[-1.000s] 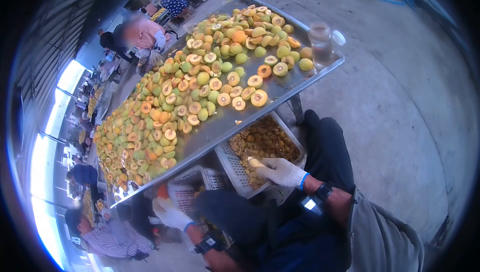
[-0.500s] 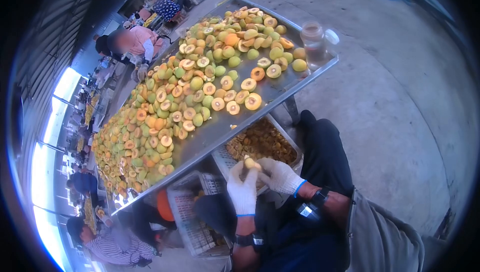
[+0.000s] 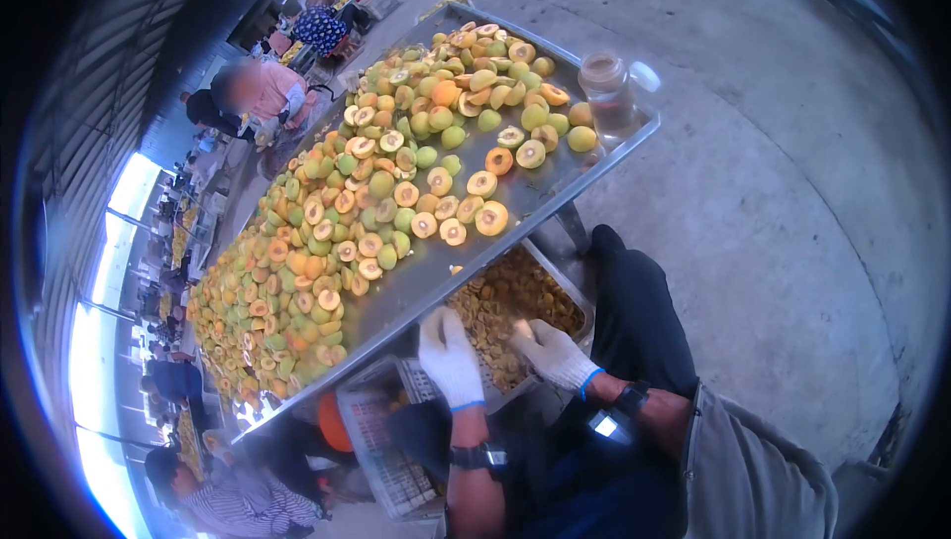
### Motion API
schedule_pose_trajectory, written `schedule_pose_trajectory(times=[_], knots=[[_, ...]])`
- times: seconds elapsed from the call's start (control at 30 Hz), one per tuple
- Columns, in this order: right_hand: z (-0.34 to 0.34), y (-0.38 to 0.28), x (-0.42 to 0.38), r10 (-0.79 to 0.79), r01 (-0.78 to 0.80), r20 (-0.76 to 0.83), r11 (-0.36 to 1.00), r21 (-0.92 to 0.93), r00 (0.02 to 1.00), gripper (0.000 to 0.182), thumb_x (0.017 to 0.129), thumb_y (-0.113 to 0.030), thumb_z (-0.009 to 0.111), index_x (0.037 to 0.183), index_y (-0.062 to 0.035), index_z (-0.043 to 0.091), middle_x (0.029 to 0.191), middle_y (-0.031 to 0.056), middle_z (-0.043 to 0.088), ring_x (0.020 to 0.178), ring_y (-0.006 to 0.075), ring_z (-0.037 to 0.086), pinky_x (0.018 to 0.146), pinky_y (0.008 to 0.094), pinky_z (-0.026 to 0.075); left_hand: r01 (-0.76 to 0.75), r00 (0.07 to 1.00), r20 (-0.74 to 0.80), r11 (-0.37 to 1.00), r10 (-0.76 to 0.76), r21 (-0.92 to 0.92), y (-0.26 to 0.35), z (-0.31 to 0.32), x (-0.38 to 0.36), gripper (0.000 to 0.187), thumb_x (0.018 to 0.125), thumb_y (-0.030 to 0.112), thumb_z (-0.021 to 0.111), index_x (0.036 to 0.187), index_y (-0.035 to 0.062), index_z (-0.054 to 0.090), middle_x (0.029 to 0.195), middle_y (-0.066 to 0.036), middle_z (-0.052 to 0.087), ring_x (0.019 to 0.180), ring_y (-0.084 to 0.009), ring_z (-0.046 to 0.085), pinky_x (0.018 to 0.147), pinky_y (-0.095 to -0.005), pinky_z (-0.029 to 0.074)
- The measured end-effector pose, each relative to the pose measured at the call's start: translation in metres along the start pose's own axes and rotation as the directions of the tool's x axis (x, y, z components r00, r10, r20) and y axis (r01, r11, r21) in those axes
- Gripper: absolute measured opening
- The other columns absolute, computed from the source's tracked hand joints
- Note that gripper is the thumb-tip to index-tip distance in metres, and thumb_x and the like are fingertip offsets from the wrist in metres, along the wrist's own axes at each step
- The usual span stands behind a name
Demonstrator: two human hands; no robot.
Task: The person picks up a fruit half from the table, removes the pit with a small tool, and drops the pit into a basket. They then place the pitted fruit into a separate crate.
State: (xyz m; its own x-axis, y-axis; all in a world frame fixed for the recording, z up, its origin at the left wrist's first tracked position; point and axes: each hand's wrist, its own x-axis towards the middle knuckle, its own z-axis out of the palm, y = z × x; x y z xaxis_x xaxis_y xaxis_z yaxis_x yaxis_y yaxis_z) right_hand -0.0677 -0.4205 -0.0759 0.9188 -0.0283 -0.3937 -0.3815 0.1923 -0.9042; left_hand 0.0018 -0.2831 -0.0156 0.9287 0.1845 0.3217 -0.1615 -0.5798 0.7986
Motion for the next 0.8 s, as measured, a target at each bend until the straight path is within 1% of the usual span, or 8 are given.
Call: schedule_pose_trajectory(times=[0.17, 0.3, 0.5, 0.6, 0.63, 0.67, 0.7, 0.8], knots=[[-0.007, -0.001, 0.004, 0.025, -0.015, -0.042, 0.975, 0.223, 0.999, 0.029, 0.105, -0.033, 0.06, 0.1, -0.0044, 0.06, 0.075, -0.0001, 0.059, 0.062, 0.0081, 0.055, 0.054, 0.0272, 0.043, -0.135, 0.984, 0.145, 0.966, 0.104, 0.223, 0.014, 0.066, 0.083, 0.039, 0.093, 0.036, 0.069, 0.102, -0.0016, 0.076, 0.105, -0.025, 0.073, 0.1, -0.0426, 0.07, 0.091, -0.0476, 0.054], [-0.007, 0.007, 0.006, -0.017, 0.037, -0.084, 0.969, 0.245, 0.996, 0.025, 0.104, -0.03, 0.062, 0.099, -0.0056, 0.059, 0.074, -0.0005, 0.058, 0.061, 0.008, 0.054, 0.053, 0.0272, 0.044, -0.087, 0.931, 0.338, 0.812, -0.14, 0.577, 0.009, 0.13, 0.127, 0.065, 0.087, 0.06, 0.061, 0.107, 0.0002, 0.077, 0.107, -0.028, 0.073, 0.098, -0.0456, 0.07, 0.093, -0.0513, 0.054], [-0.013, -0.009, 0.0, 0.012, 0.012, -0.12, 0.981, 0.196, 0.993, 0.024, 0.105, -0.029, 0.06, 0.098, -0.0061, 0.058, 0.072, -0.0008, 0.056, 0.06, 0.0085, 0.054, 0.053, 0.0277, 0.044, 0.01, 0.888, 0.397, 0.874, -0.23, 0.486, 0.007, 0.153, 0.127, 0.063, 0.08, 0.055, 0.068, 0.113, 0.002, 0.076, 0.11, -0.028, 0.073, 0.107, -0.0421, 0.07, 0.094, -0.0493, 0.054], [-0.012, -0.009, 0.001, -0.004, 0.023, -0.094, 0.98, 0.197, 0.996, 0.024, 0.106, -0.029, 0.058, 0.099, -0.0063, 0.058, 0.073, -0.0007, 0.056, 0.06, 0.0085, 0.054, 0.053, 0.0279, 0.044, -0.14, 0.962, 0.256, 0.975, 0.092, 0.174, -0.01, 0.15, 0.118, 0.058, 0.081, 0.036, 0.078, 0.121, -0.0039, 0.064, 0.109, -0.024, 0.072, 0.101, -0.0385, 0.07, 0.09, -0.0443, 0.055], [-0.013, -0.009, 0.0, -0.004, 0.023, -0.095, 0.981, 0.195, 0.995, 0.024, 0.106, -0.029, 0.058, 0.099, -0.0063, 0.058, 0.073, -0.0007, 0.056, 0.06, 0.0085, 0.054, 0.053, 0.0279, 0.044, -0.139, 0.962, 0.256, 0.975, 0.092, 0.172, -0.017, 0.145, 0.116, 0.058, 0.081, 0.036, 0.078, 0.121, -0.0039, 0.064, 0.109, -0.024, 0.072, 0.101, -0.0385, 0.07, 0.09, -0.0443, 0.055], [-0.012, -0.01, -0.003, -0.015, 0.036, -0.093, 0.973, 0.229, 0.996, 0.024, 0.107, -0.029, 0.057, 0.1, -0.0064, 0.058, 0.074, -0.0007, 0.056, 0.061, 0.0084, 0.054, 0.053, 0.028, 0.044, 0.002, 0.971, 0.237, 0.993, 0.026, -0.117, -0.018, 0.132, 0.115, 0.05, 0.085, 0.031, 0.076, 0.121, -0.0031, 0.064, 0.108, -0.019, 0.071, 0.096, -0.0334, 0.069, 0.086, -0.0414, 0.055], [-0.013, -0.012, -0.007, -0.023, 0.047, -0.092, 0.963, 0.264, 0.995, 0.024, 0.107, -0.029, 0.057, 0.101, -0.0064, 0.058, 0.074, -0.0006, 0.056, 0.061, 0.0082, 0.054, 0.053, 0.0281, 0.044, 0.14, 0.97, 0.239, 0.908, -0.046, -0.394, -0.015, 0.116, 0.112, 0.043, 0.09, 0.026, 0.074, 0.12, -0.0022, 0.064, 0.106, -0.014, 0.07, 0.091, -0.0282, 0.068, 0.083, -0.0386, 0.055], [-0.016, -0.02, -0.013, -0.094, 0.116, -0.113, 0.971, 0.209, 0.989, 0.025, 0.108, -0.03, 0.056, 0.104, -0.0054, 0.058, 0.075, 0.0, 0.057, 0.063, 0.0076, 0.055, 0.055, 0.0273, 0.045, 0.392, 0.92, 0.323, 0.525, -0.223, -0.755, 0.009, 0.047, 0.065, 0.037, 0.097, 0.02, 0.068, 0.128, 0.0021, 0.058, 0.114, -0.011, 0.064, 0.098, -0.0221, 0.064, 0.08, -0.0376, 0.053]])
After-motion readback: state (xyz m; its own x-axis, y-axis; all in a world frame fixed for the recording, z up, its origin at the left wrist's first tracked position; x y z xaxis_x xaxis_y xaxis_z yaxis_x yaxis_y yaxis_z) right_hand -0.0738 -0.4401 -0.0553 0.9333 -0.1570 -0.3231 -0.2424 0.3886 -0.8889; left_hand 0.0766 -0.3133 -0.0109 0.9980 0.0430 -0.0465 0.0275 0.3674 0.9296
